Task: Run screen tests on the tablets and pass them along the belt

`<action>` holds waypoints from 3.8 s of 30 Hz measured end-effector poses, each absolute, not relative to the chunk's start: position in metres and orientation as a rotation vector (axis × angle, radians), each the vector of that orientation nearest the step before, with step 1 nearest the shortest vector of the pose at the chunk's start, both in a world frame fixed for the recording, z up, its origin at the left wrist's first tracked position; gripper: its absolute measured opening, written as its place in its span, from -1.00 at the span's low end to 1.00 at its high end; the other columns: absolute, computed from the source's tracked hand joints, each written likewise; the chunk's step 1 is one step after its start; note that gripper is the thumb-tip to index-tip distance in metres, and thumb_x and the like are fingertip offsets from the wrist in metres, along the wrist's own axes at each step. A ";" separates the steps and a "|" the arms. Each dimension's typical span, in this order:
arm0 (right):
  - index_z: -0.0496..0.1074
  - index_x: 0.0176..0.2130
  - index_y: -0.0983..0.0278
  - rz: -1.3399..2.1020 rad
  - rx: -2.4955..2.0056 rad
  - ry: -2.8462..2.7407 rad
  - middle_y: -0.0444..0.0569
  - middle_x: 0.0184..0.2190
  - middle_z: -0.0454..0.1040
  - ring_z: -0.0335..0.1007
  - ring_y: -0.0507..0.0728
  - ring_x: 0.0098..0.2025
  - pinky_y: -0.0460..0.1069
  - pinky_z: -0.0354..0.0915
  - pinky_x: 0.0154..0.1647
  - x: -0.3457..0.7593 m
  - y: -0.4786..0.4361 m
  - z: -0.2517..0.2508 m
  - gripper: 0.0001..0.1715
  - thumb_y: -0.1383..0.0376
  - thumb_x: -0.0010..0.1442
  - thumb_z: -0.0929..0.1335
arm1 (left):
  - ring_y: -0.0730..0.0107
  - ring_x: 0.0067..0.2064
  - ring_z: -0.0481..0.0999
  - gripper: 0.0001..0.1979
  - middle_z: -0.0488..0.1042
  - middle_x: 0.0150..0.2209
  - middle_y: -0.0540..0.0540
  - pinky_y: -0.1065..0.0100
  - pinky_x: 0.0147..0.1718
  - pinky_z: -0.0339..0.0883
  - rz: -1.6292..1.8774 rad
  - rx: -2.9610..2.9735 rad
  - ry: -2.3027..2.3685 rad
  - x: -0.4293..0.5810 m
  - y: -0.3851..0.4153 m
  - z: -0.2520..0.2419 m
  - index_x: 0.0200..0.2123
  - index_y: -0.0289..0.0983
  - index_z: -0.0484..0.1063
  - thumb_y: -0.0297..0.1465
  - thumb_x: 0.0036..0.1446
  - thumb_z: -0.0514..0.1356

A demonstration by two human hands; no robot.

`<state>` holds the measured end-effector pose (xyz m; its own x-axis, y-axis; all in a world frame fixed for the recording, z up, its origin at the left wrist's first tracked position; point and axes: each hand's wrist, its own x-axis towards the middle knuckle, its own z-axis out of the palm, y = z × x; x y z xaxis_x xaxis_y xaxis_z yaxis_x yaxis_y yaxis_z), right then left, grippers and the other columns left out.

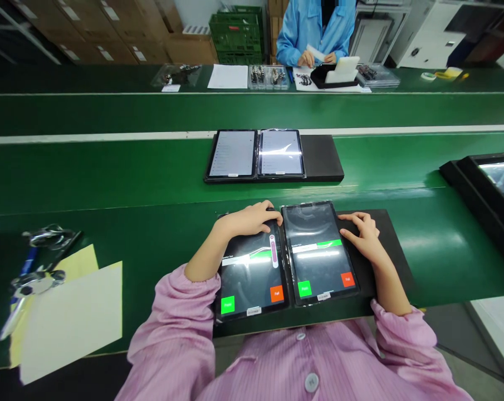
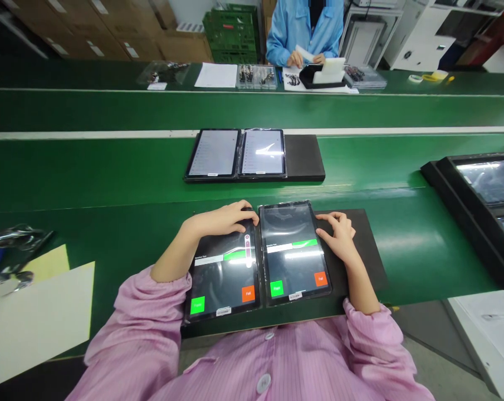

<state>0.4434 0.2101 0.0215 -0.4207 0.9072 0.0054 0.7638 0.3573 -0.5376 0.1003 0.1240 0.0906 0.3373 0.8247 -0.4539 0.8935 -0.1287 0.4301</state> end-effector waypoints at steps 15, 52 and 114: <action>0.49 0.04 -0.04 0.722 -1.490 -2.301 0.04 0.00 0.29 0.17 0.40 0.11 0.33 0.12 0.11 0.442 0.209 0.025 -0.58 0.07 0.18 0.34 | 0.05 0.22 0.18 -0.67 0.18 0.10 -0.12 0.02 0.17 0.15 -0.197 1.984 1.488 0.103 0.123 0.090 0.03 0.01 0.44 -0.44 0.30 0.04; 0.50 0.03 -0.05 0.726 -1.488 -2.300 0.04 0.01 0.28 0.15 0.41 0.12 0.35 0.11 0.12 0.442 0.210 0.026 -0.59 0.04 0.18 0.33 | 0.19 0.11 0.31 -0.68 0.24 0.07 -0.06 0.19 0.09 0.20 -0.056 1.913 1.490 0.094 0.123 0.089 0.03 -0.06 0.34 -0.40 0.21 0.14; 0.51 0.09 0.09 0.451 -1.015 -2.468 0.11 0.13 0.33 0.20 0.36 0.14 0.29 0.16 0.12 0.441 0.185 0.050 -0.54 0.01 0.41 0.21 | -0.39 0.44 -0.35 0.19 -0.43 0.47 -0.41 -0.49 0.24 -0.28 0.001 2.003 1.840 0.086 -0.002 0.086 0.45 -0.04 -0.42 -0.13 0.03 0.39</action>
<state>0.4411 0.1853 0.0503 -0.6387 0.7224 0.2650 0.5822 0.6789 -0.4474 0.0863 -0.0021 0.0858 0.1245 0.9531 -0.2760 0.9527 -0.0371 0.3017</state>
